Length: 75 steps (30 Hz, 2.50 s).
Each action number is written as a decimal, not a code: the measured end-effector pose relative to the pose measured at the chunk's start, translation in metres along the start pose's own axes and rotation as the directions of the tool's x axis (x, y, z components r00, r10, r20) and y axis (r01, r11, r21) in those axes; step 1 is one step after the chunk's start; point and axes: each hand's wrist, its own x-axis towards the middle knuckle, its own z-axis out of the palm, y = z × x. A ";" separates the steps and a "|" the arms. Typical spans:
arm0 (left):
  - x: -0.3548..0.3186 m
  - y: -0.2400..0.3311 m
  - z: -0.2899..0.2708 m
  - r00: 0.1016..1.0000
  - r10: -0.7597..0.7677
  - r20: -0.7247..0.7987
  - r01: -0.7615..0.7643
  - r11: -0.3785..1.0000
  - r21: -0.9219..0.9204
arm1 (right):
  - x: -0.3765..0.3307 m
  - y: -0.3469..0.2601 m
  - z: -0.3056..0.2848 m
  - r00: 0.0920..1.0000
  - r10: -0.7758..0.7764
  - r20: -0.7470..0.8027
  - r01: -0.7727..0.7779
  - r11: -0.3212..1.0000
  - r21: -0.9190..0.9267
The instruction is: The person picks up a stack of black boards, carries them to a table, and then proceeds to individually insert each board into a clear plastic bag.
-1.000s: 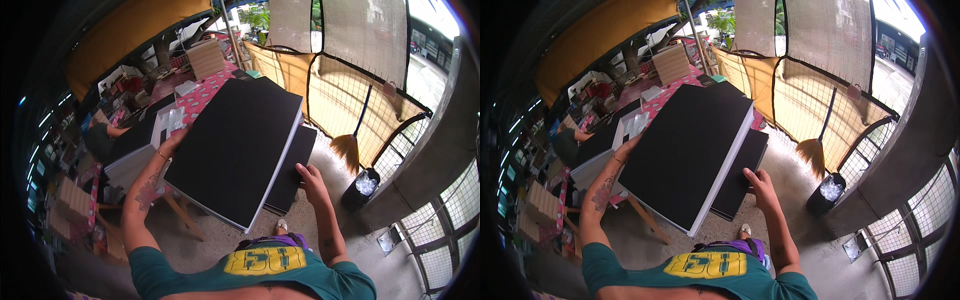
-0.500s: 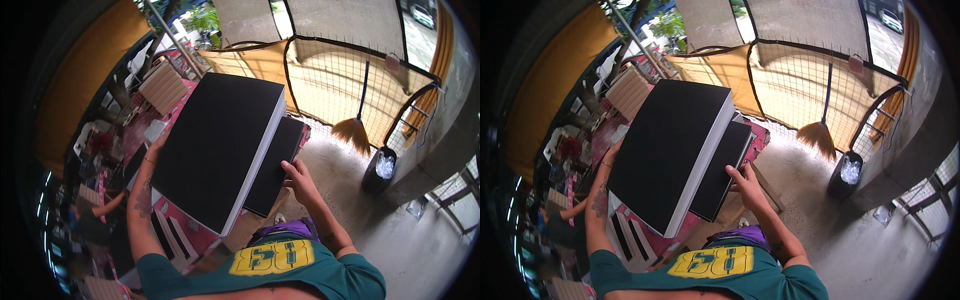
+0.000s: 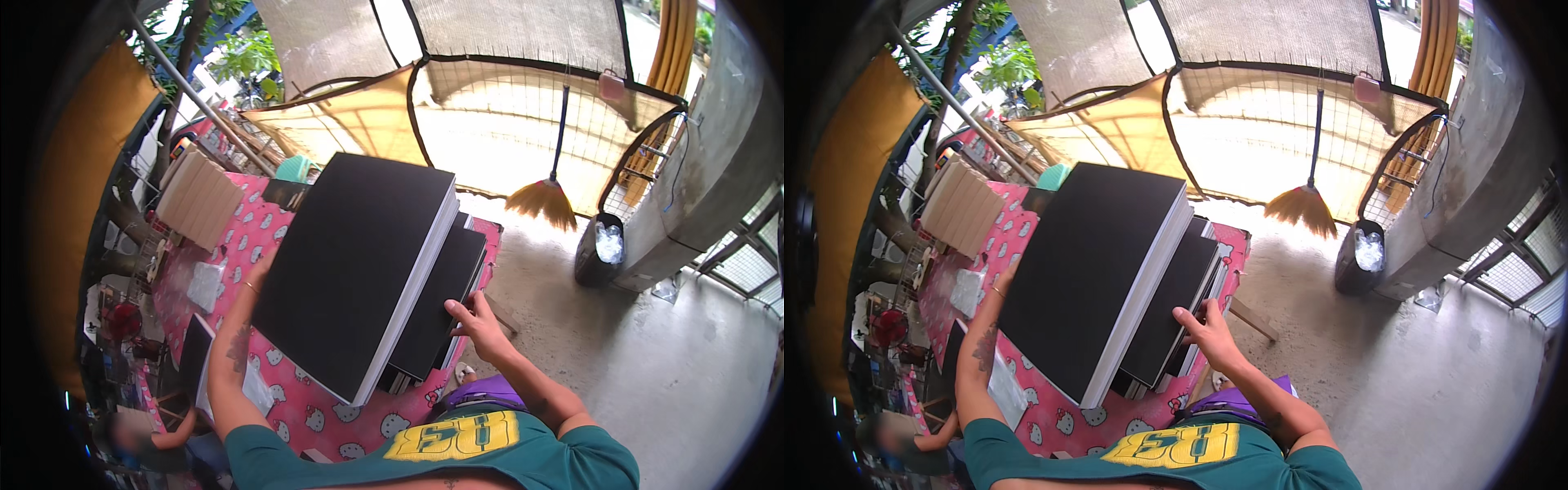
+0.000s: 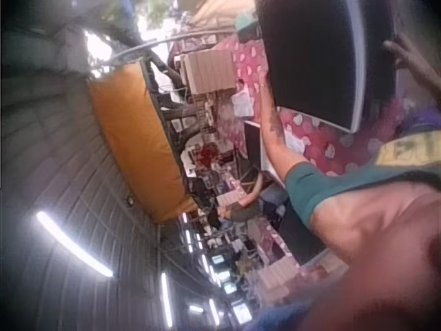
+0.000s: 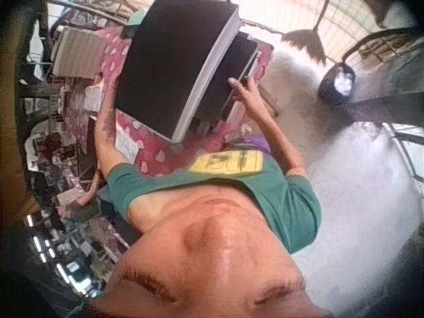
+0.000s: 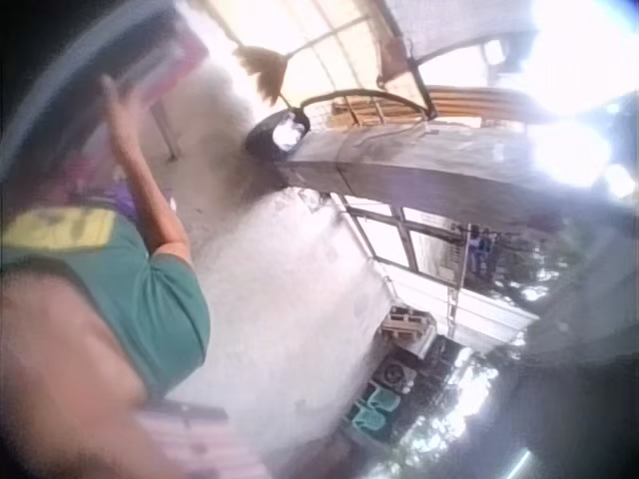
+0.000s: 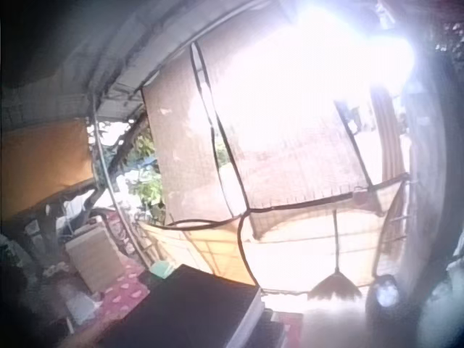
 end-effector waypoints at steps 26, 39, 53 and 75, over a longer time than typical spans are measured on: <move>-0.244 0.301 0.316 0.596 0.571 -0.564 -0.455 0.819 0.349 | 0.129 -0.043 -0.372 0.957 0.288 -0.025 -0.286 0.931 -0.227; 0.056 0.324 0.551 0.906 0.293 0.305 -0.354 0.920 0.167 | 0.306 -0.058 -0.367 0.884 0.384 0.266 -0.281 0.892 -0.354; 0.214 0.336 0.475 0.953 -0.092 -0.289 0.019 0.969 -0.245 | 0.623 -0.097 -0.273 0.757 0.553 0.348 -0.293 0.763 -0.576; 0.406 0.187 0.168 0.406 -0.452 -0.794 -0.136 0.829 -0.542 | 0.868 -0.021 0.120 0.187 0.737 0.650 -0.187 0.676 -0.713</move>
